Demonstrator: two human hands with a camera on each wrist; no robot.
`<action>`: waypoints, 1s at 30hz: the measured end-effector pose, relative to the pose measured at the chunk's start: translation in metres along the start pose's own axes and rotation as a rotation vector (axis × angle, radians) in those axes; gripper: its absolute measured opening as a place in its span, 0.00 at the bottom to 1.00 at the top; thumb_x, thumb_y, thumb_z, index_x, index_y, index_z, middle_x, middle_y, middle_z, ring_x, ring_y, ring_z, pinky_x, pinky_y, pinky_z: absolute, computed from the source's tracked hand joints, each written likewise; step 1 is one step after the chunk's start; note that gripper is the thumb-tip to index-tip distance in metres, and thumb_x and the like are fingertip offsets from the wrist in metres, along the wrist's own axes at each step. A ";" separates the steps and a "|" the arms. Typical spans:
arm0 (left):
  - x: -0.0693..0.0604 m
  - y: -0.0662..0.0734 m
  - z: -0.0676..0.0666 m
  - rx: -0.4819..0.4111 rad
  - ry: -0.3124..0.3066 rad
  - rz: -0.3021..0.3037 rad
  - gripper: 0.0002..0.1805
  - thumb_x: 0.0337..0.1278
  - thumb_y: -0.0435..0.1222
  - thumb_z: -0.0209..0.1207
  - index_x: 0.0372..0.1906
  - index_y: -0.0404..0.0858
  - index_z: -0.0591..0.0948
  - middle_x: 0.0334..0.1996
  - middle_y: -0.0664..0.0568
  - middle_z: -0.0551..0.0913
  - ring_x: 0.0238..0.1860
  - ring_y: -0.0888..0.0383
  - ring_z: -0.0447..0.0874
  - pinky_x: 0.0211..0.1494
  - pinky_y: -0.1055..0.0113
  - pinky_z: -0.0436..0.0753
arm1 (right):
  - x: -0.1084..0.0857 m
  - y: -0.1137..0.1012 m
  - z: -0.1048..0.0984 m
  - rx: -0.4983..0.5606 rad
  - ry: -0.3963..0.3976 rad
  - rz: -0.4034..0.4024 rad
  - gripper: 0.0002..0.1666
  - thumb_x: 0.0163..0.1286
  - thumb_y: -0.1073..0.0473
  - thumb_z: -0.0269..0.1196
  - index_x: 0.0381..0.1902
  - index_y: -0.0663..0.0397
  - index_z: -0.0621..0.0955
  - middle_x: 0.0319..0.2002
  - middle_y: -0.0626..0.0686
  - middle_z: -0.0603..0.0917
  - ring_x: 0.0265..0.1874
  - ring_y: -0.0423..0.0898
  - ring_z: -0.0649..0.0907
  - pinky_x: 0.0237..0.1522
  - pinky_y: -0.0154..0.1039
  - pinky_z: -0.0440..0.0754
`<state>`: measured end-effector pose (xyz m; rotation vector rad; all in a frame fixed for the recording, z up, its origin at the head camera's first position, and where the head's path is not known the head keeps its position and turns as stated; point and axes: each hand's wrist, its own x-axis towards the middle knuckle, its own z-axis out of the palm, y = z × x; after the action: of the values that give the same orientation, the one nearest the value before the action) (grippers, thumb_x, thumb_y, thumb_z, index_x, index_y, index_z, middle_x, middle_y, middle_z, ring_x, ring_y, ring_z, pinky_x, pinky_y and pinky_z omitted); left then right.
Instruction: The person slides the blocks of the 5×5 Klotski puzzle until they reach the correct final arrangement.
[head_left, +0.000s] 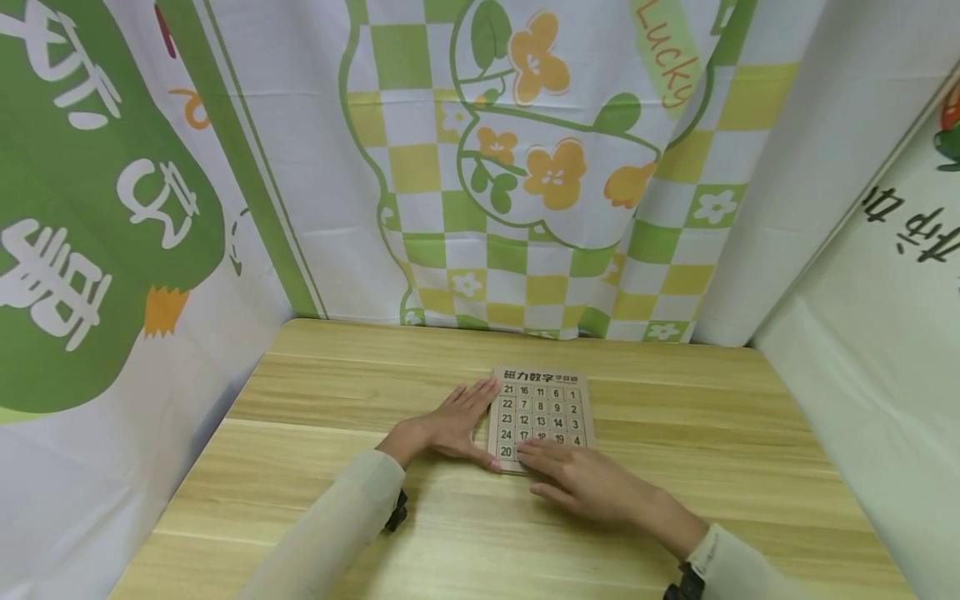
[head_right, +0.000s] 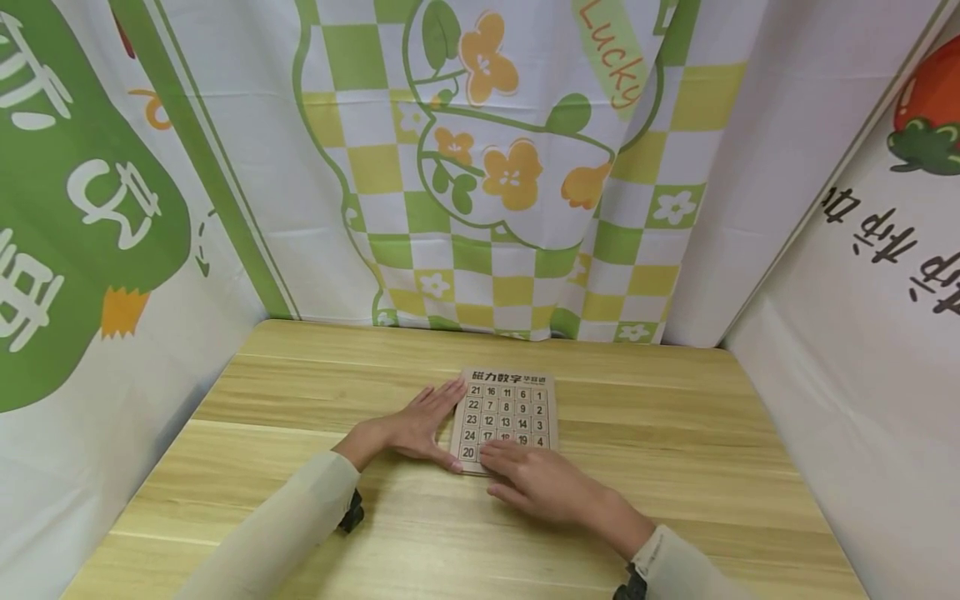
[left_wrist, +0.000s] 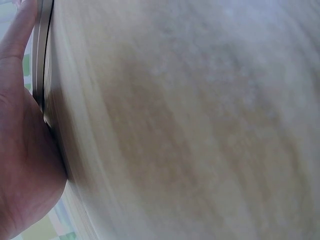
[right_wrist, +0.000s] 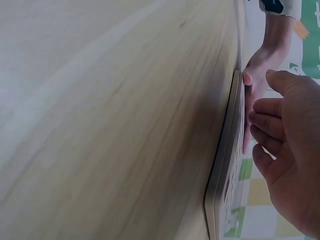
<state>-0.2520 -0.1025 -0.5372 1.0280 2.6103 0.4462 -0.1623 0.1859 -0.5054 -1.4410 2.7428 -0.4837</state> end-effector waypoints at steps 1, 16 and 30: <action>0.000 0.000 0.000 0.001 -0.001 0.001 0.75 0.53 0.72 0.67 0.87 0.37 0.36 0.87 0.43 0.33 0.87 0.47 0.31 0.87 0.45 0.36 | 0.001 -0.001 0.001 -0.002 -0.003 -0.007 0.31 0.82 0.45 0.60 0.73 0.57 0.77 0.75 0.57 0.76 0.73 0.57 0.76 0.73 0.59 0.75; 0.000 -0.001 0.001 -0.010 -0.006 0.002 0.76 0.52 0.73 0.66 0.87 0.38 0.35 0.87 0.44 0.31 0.87 0.49 0.29 0.87 0.46 0.35 | 0.012 -0.002 0.007 -0.011 -0.064 -0.030 0.31 0.84 0.44 0.56 0.74 0.55 0.76 0.76 0.56 0.75 0.74 0.55 0.75 0.74 0.56 0.74; 0.001 -0.002 0.000 -0.012 -0.003 0.008 0.76 0.52 0.72 0.67 0.86 0.36 0.36 0.87 0.42 0.33 0.87 0.47 0.31 0.87 0.46 0.35 | -0.008 0.008 0.002 0.007 -0.029 0.024 0.27 0.82 0.47 0.60 0.70 0.55 0.80 0.72 0.54 0.79 0.71 0.53 0.79 0.72 0.55 0.77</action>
<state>-0.2540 -0.1037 -0.5380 1.0352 2.5988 0.4617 -0.1637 0.1960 -0.5109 -1.4009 2.7297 -0.4674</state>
